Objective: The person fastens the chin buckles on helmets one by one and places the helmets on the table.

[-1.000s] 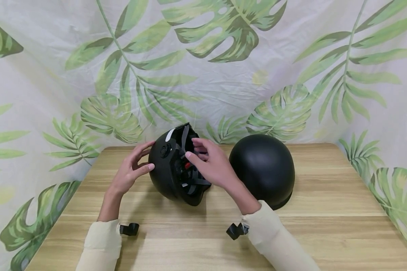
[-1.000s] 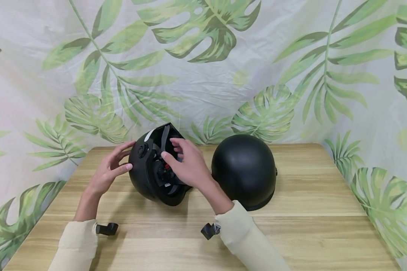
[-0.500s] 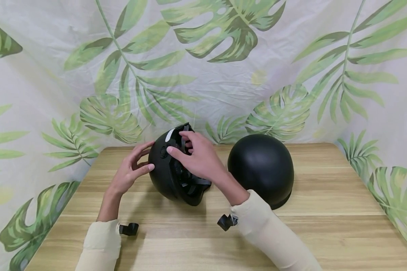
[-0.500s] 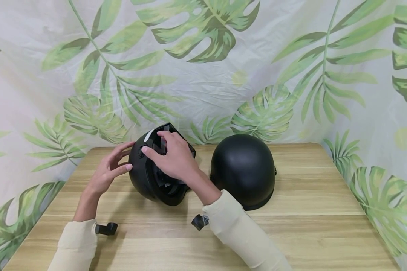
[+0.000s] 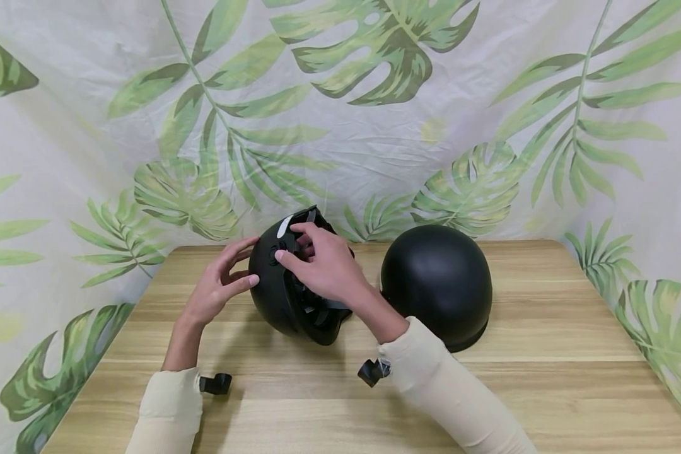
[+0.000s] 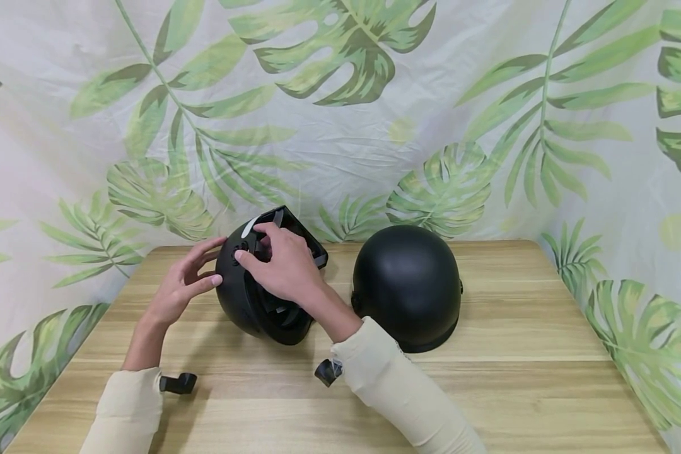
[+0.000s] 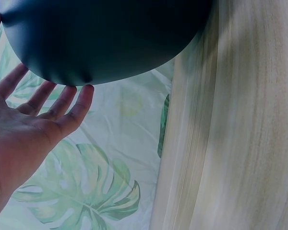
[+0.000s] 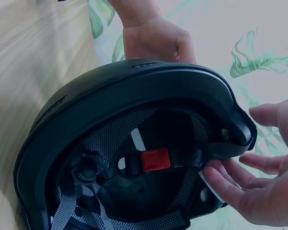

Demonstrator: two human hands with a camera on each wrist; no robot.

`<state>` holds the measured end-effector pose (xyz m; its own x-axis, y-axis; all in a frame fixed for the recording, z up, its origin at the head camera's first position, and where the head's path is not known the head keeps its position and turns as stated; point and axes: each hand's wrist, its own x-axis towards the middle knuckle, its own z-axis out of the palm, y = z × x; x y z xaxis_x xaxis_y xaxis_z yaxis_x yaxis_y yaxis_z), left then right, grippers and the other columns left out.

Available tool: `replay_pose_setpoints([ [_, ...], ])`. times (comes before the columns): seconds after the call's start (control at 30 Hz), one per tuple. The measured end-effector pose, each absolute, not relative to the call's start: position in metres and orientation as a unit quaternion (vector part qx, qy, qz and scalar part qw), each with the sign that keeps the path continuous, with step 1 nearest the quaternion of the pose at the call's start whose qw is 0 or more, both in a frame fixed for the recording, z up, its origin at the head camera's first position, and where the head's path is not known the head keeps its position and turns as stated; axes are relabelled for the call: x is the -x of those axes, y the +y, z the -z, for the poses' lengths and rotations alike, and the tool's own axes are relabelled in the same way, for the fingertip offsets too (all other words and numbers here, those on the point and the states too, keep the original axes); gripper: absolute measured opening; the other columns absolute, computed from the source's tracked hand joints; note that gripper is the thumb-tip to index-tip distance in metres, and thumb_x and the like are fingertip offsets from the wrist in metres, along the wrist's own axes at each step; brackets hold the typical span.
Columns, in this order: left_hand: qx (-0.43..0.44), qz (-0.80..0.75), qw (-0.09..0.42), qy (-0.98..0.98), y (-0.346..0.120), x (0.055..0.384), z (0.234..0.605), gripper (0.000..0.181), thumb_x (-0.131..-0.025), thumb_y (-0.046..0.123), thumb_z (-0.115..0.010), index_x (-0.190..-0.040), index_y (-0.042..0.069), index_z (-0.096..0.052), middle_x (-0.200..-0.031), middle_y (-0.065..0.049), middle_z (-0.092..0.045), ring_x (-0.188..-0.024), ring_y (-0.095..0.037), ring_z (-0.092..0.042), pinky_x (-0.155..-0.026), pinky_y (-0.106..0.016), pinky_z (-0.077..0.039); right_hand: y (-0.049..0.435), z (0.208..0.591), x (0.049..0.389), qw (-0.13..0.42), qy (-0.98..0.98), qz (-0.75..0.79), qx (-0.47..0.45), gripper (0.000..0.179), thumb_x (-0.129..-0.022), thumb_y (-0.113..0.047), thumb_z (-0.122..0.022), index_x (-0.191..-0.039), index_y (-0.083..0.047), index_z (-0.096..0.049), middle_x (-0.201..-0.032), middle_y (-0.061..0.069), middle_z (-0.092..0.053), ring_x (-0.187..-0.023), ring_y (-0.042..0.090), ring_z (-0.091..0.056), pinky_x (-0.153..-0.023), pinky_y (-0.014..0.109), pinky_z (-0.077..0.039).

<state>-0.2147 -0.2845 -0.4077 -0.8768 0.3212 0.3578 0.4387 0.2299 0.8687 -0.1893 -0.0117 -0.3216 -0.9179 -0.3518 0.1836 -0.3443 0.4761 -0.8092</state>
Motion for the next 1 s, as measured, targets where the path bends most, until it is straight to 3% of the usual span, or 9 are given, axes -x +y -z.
replay_pose_setpoints([
  [0.43,0.248,0.569,0.054,-0.782,-0.283,0.214,0.405,0.068,-0.097,-0.006,-0.068,-0.161,0.005,-0.048,-0.16,-0.01,-0.046,-0.143,-0.007,-0.052,-0.106,-0.016,-0.052,-0.015,0.324,0.193,0.048,0.812,0.558,0.166,0.045,-0.103,-0.028,-0.073,-0.146,-0.018,-0.065,-0.126,0.007,-0.073,-0.099,0.015,-0.077,-0.088,0.033,-0.064],
  [0.73,0.238,0.563,0.066,-0.789,-0.283,0.212,0.403,0.067,-0.097,-0.005,-0.069,-0.16,0.007,-0.049,-0.159,-0.006,-0.049,-0.144,-0.006,-0.05,-0.107,-0.015,-0.049,-0.009,0.335,0.195,0.067,0.712,0.686,0.136,0.05,-0.103,-0.012,-0.072,-0.152,-0.018,-0.06,-0.13,0.017,-0.067,-0.117,0.027,-0.074,-0.088,0.037,-0.066],
  [1.0,0.223,0.572,0.08,-0.785,-0.283,0.211,0.401,0.064,-0.1,-0.003,-0.066,-0.16,0.006,-0.049,-0.16,-0.004,-0.048,-0.142,-0.006,-0.051,-0.106,-0.015,-0.051,0.0,0.344,0.193,0.051,0.653,0.746,0.12,0.046,-0.103,-0.007,-0.071,-0.148,-0.015,-0.064,-0.123,0.016,-0.069,-0.105,0.02,-0.074,-0.09,0.04,-0.066],
])
